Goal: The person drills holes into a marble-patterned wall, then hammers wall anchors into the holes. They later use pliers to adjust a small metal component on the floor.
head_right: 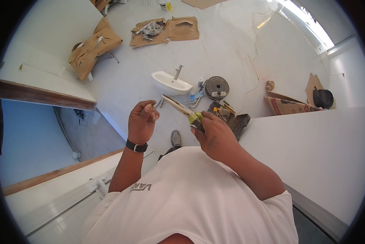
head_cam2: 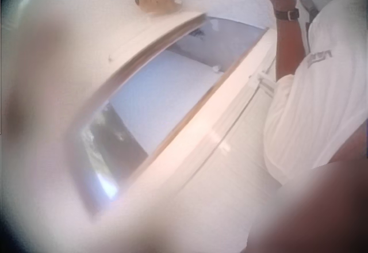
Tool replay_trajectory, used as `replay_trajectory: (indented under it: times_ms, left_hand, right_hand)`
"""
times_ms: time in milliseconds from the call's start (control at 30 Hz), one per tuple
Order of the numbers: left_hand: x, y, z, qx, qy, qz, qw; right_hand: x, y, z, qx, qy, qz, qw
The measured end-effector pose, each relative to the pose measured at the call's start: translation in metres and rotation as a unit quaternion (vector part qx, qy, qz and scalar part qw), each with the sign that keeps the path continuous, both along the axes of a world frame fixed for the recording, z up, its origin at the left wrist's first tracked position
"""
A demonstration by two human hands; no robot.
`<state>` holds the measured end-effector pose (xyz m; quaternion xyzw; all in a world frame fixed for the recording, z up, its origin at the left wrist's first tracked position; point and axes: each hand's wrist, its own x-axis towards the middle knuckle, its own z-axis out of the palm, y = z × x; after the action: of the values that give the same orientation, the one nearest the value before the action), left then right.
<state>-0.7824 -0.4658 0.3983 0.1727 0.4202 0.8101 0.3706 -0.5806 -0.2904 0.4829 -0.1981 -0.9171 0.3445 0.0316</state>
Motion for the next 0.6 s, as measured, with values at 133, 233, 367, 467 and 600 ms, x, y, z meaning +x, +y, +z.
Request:
replay_trajectory:
  times_ms: [133,233,367,467,600]
  left_hand:
    - [0.014,-0.005,-0.021,-0.045,-0.005,0.008,0.999]
    - [0.029,-0.008,-0.046,-0.086,0.004,0.0,0.996]
    - [0.053,-0.006,-0.1,-0.125,-0.019,-0.031,0.992]
    - [0.078,-0.005,-0.165,-0.185,-0.091,-0.03,0.978]
    - [0.105,-0.004,-0.269,-0.265,-0.175,-0.058,0.946]
  right_hand:
    - [0.012,0.054,-0.07,-0.12,-0.063,-0.107,0.985]
    - [0.029,0.094,-0.163,-0.126,-0.231,-0.159,0.952]
    - [0.055,0.117,-0.329,-0.218,-0.377,-0.189,0.88]
    - [0.079,0.099,-0.46,-0.271,-0.456,-0.183,0.828]
    - [0.087,0.081,-0.626,-0.178,-0.47,-0.01,0.865]
